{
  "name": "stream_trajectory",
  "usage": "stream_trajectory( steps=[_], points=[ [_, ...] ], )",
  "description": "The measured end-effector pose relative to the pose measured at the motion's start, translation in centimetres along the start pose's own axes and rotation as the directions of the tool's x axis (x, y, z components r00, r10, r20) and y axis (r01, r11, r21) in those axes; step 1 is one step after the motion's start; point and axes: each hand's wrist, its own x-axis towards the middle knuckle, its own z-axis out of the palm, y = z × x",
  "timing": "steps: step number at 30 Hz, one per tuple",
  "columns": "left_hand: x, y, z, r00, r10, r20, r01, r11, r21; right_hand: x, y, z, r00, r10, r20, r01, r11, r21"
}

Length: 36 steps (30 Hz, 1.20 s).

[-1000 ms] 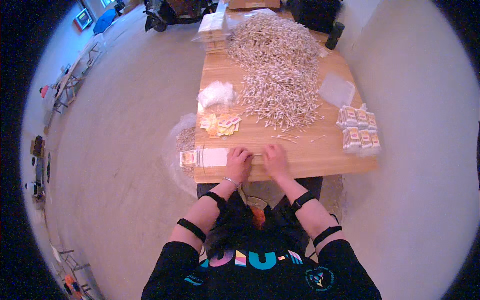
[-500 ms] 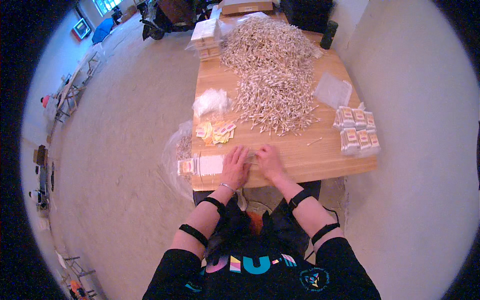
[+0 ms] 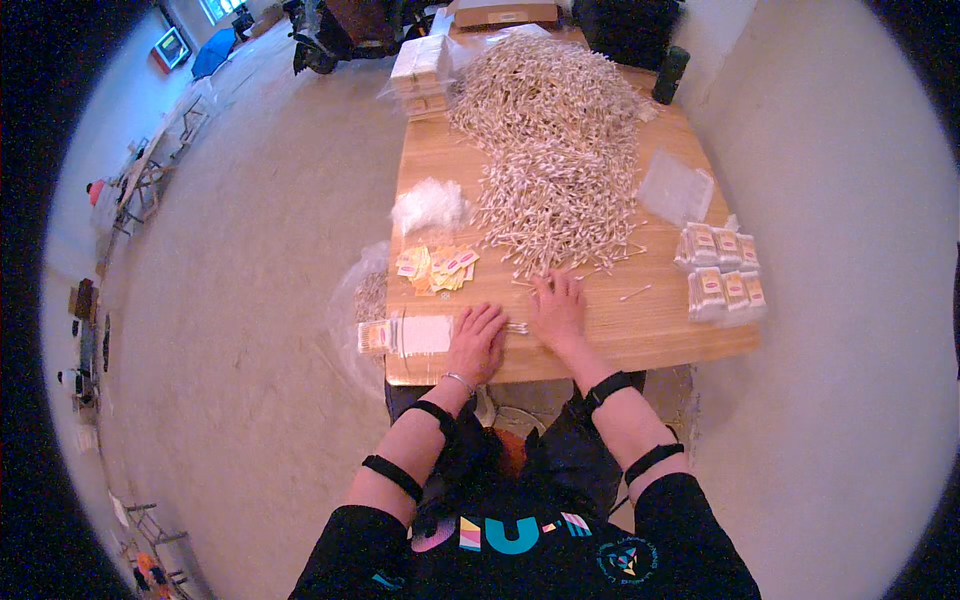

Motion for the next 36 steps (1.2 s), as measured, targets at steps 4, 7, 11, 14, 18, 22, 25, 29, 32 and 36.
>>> stream_trajectory(
  steps=[4,7,11,14,18,22,25,29,32,36],
  points=[
    [0.2,0.4,-0.4,1.0,-0.006,0.005,0.006,1.0,-0.003,-1.6,-1.3,0.6,0.977,-0.207,0.059,0.204,0.978,0.045],
    [0.2,0.5,-0.5,1.0,-0.007,-0.006,0.006,1.0,-0.014,-1.2,-0.4,0.4,0.954,-0.299,0.01,0.298,0.954,0.028],
    [-0.1,0.1,-0.5,0.999,-0.033,0.01,0.034,0.999,-0.042,0.9,2.1,-1.1,0.996,-0.071,-0.048,0.068,0.997,-0.046],
    [-0.1,0.3,-0.4,0.999,-0.033,-0.003,0.033,0.998,-0.055,2.0,3.0,-1.9,0.975,-0.065,-0.213,0.046,0.994,-0.094],
    [-0.2,0.1,-0.3,0.999,-0.041,0.001,0.041,0.999,-0.034,3.1,1.0,-1.9,0.983,-0.066,-0.172,0.057,0.997,-0.055],
    [0.0,0.0,-0.5,0.997,-0.073,-0.002,0.073,0.995,-0.072,2.7,-2.0,-0.6,0.998,-0.058,0.012,0.059,0.994,-0.092],
    [0.0,0.5,-0.7,0.991,-0.136,0.002,0.136,0.988,-0.076,0.8,-2.5,0.1,0.983,-0.179,0.048,0.181,0.982,-0.055],
    [0.2,0.7,-1.2,0.993,-0.117,-0.007,0.117,0.992,-0.041,-0.9,-1.7,0.3,0.95,-0.312,0.001,0.311,0.949,0.058],
    [0.0,0.6,-1.2,0.991,-0.134,-0.018,0.133,0.99,-0.037,-0.3,-0.2,-0.5,0.979,-0.202,0.029,0.199,0.976,0.091],
    [0.2,0.5,-1.1,0.992,-0.122,-0.015,0.121,0.992,-0.037,2.3,-0.4,-1.3,0.949,-0.27,-0.165,0.277,0.961,0.024]
  ],
)
